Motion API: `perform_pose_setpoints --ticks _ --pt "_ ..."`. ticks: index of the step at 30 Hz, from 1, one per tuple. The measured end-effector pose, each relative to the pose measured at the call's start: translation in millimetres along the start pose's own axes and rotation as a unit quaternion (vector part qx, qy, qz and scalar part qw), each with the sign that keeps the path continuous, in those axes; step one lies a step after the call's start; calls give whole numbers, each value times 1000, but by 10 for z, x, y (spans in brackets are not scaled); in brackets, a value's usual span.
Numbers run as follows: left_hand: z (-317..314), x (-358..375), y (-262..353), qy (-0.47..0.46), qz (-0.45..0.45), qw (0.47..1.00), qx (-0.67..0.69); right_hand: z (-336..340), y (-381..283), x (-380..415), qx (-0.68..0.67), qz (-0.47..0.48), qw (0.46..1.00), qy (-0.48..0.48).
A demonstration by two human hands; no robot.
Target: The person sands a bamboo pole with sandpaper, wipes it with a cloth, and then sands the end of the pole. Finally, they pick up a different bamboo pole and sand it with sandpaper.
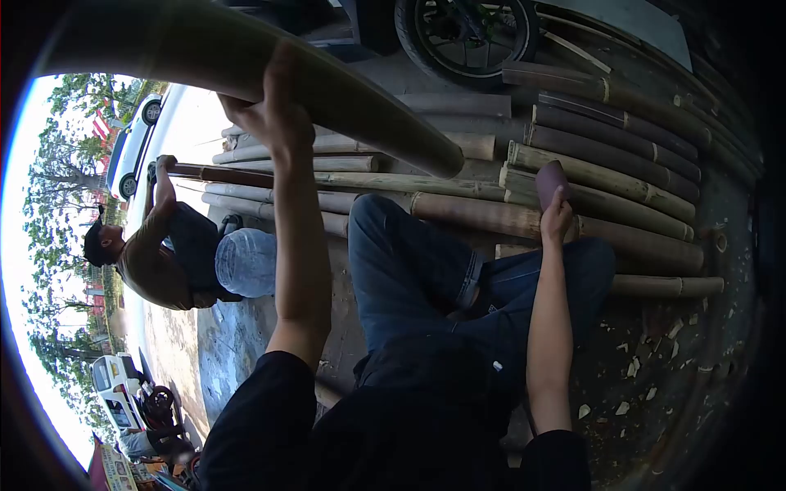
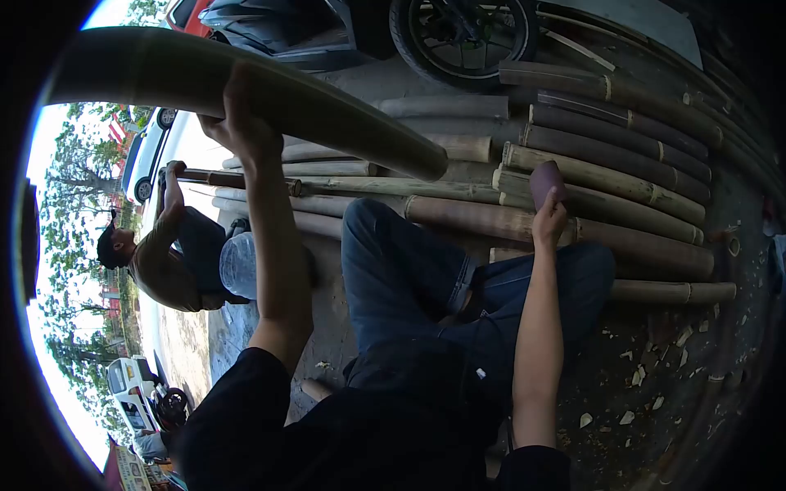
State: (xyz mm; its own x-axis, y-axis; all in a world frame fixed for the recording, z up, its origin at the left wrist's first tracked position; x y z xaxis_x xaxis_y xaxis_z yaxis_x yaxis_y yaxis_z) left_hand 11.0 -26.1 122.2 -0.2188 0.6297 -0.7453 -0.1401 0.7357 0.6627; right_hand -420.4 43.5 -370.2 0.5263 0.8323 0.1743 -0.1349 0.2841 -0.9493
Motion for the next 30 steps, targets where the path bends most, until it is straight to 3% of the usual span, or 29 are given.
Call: perform_pose_setpoints --ticks 3,4,5,9,10,14,19,21,23,25,26,27,29,30 --pt "1012 -637 583 69 -24 996 -54 -77 -6 -53 5 -1 1000 11" --pt "1294 -714 759 97 -12 993 -72 -114 -9 -48 9 -1 1000 6" --pt "1832 -943 730 67 32 995 -73 -141 -39 -50 5 8 1000 8" --pt "2281 -640 991 111 118 987 -15 -218 26 -96 23 44 998 37" --pt "2401 -598 927 75 142 987 10 -210 38 -90 27 48 998 37" --pt "1987 -37 574 142 142 978 54 -189 -47 11 30 39 998 34" --pt "1394 743 -308 206 170 961 71 -62 47 62 46 66 994 70" --pt "1115 1129 -732 248 230 935 102 9 102 63 61 59 992 92" --pt "732 1415 -1017 259 264 918 146 -14 90 69 44 45 997 43" --pt "497 1642 -1409 277 283 903 165 31 -57 150 115 274 943 148" --pt "371 1706 -1563 283 300 896 163 68 143 67 21 254 952 171" --pt "258 1760 -1714 290 317 889 161 79 134 82 20 253 952 168" --pt "83 1906 -2129 316 373 855 172 11 434 -55 25 32 998 53" --pt "6 1978 -2317 333 402 837 162 34 332 -26 24 33 998 52"
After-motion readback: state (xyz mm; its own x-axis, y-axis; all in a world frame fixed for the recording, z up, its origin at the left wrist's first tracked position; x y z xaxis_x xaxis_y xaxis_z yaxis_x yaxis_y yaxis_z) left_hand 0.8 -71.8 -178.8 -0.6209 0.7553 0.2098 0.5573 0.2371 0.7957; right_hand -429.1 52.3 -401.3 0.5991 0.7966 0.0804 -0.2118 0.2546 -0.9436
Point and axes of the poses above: each hand's wrist, its own x-axis away from the middle knuckle, its own z-axis out of the back of the hand, y = z × x, the point moved 10 cm from there along -x, towards the middle knuckle, and after that the axes turned 7 degrees about -y, right-handed, at the moved point
